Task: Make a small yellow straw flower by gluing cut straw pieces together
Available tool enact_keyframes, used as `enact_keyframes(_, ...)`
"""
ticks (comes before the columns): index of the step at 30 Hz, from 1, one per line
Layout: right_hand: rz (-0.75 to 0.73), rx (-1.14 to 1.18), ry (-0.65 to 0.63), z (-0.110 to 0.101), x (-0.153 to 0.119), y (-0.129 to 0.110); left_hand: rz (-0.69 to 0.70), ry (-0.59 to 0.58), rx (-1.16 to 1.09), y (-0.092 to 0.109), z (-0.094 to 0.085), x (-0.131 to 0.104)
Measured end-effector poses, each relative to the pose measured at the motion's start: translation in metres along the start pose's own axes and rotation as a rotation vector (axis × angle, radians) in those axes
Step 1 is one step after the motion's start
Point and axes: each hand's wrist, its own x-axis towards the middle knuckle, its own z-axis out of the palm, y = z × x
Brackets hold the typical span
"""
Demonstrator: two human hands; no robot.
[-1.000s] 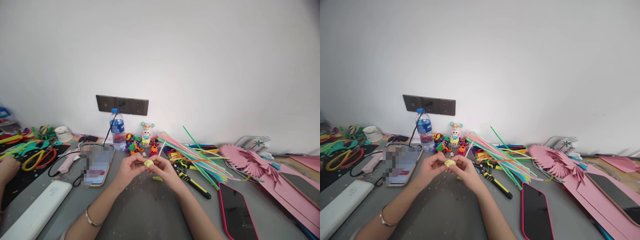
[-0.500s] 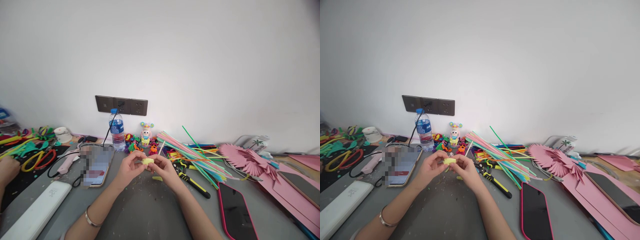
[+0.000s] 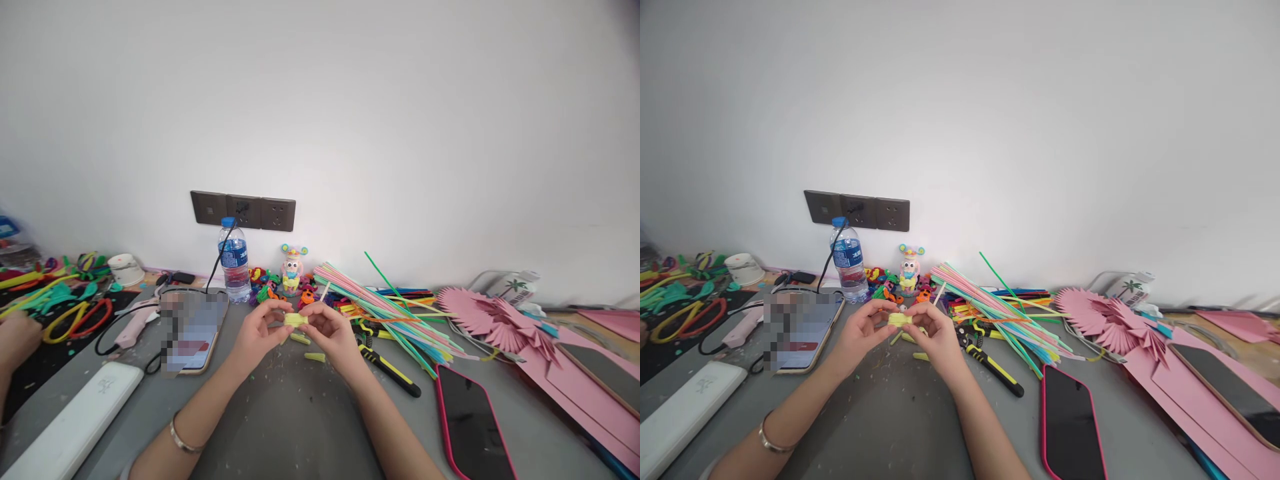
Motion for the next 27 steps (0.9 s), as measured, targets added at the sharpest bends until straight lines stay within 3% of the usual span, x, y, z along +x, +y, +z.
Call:
enact_keyframes(6,0.000,-0.012,-0.003,-0.0014,0.0003,0.0005,0.006,-0.047,0.001,0.0002,-0.0005,-0.0003)
enact_keyframes(21,0.115,0.181,-0.001,0.0010,-0.0004,0.0021,-0.134,0.028,-0.163,0.0036,0.0012,-0.0016)
enact_keyframes(27,0.076,0.180,0.022,0.0009,0.0002,0.0061,-0.184,0.034,-0.185,0.0043,0.0028,-0.0026)
